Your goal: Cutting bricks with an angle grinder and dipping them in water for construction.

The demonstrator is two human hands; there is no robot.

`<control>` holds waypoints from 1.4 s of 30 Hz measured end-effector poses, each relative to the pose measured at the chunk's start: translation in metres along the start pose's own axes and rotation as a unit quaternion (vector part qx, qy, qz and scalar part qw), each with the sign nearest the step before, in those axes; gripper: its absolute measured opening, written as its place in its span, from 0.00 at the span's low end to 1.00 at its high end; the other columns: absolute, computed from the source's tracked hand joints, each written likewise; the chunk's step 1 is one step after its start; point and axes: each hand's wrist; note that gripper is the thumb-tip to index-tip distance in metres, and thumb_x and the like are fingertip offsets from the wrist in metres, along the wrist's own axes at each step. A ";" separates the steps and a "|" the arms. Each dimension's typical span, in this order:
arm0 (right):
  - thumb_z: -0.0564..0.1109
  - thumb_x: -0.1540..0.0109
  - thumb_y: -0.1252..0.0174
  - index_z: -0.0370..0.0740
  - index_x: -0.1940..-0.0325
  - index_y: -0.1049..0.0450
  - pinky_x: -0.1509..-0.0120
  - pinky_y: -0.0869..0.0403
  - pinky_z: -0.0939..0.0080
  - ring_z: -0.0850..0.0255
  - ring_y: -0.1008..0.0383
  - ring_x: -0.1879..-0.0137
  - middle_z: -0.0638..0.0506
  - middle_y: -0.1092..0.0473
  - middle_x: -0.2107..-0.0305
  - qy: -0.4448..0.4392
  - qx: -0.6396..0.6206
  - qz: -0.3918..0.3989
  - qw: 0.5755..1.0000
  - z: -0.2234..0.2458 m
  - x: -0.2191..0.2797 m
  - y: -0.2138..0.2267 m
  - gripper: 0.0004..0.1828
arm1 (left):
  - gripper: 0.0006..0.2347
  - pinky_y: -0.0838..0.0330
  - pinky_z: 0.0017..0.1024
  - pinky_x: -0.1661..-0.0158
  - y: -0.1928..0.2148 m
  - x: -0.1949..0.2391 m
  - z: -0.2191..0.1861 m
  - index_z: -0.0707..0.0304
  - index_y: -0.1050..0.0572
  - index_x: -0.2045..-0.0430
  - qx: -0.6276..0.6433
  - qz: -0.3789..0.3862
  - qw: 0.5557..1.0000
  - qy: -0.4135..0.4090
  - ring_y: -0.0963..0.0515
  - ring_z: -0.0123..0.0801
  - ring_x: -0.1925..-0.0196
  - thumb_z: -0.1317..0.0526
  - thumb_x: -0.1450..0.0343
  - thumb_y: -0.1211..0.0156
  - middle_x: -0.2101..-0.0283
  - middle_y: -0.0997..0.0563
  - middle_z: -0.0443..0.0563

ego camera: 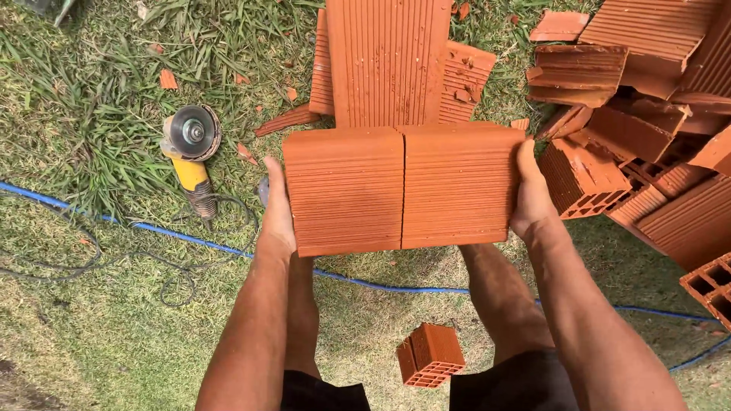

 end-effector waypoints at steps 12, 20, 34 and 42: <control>0.77 0.39 0.43 0.59 0.29 0.34 0.32 0.26 0.44 0.56 0.26 0.36 0.52 0.29 0.41 0.092 -0.046 0.052 0.993 -0.062 -0.095 0.078 0.39 | 0.43 0.56 0.61 0.29 -0.022 -0.010 0.009 0.54 0.55 0.26 -0.102 0.075 0.957 -0.261 0.54 0.61 0.23 0.26 0.33 0.73 0.23 0.54 0.67; 0.79 0.58 0.40 0.55 0.43 0.25 0.31 0.22 0.52 0.62 0.22 0.39 0.57 0.24 0.45 0.038 -0.042 0.007 0.998 0.057 -0.087 0.047 0.46 | 0.44 0.40 0.40 0.30 -0.054 -0.078 0.003 0.59 0.54 0.27 -0.075 0.129 0.939 -0.309 0.38 0.37 0.27 0.34 0.35 0.47 0.26 0.43 0.54; 0.77 0.42 0.36 0.52 0.31 0.33 0.34 0.24 0.42 0.51 0.24 0.37 0.47 0.28 0.43 0.095 -0.062 0.075 0.991 0.025 -0.136 0.066 0.44 | 0.24 0.33 0.33 0.41 -0.064 -0.074 0.012 0.44 0.28 0.44 -0.357 -0.226 0.838 -0.345 0.24 0.34 0.51 0.34 0.26 0.52 0.55 0.29 0.47; 0.73 0.40 0.37 0.50 0.34 0.31 0.34 0.24 0.40 0.49 0.24 0.38 0.46 0.27 0.46 0.134 -0.049 0.080 0.987 0.027 -0.139 0.064 0.38 | 0.27 0.39 0.43 0.36 -0.081 -0.066 0.005 0.59 0.30 0.40 -0.297 -0.163 0.877 -0.341 0.26 0.49 0.40 0.38 0.24 0.55 0.46 0.27 0.63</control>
Point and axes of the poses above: each hand's wrist, its own x-axis away from the middle knuckle, its own y-axis out of the back of the hand, z = x × y
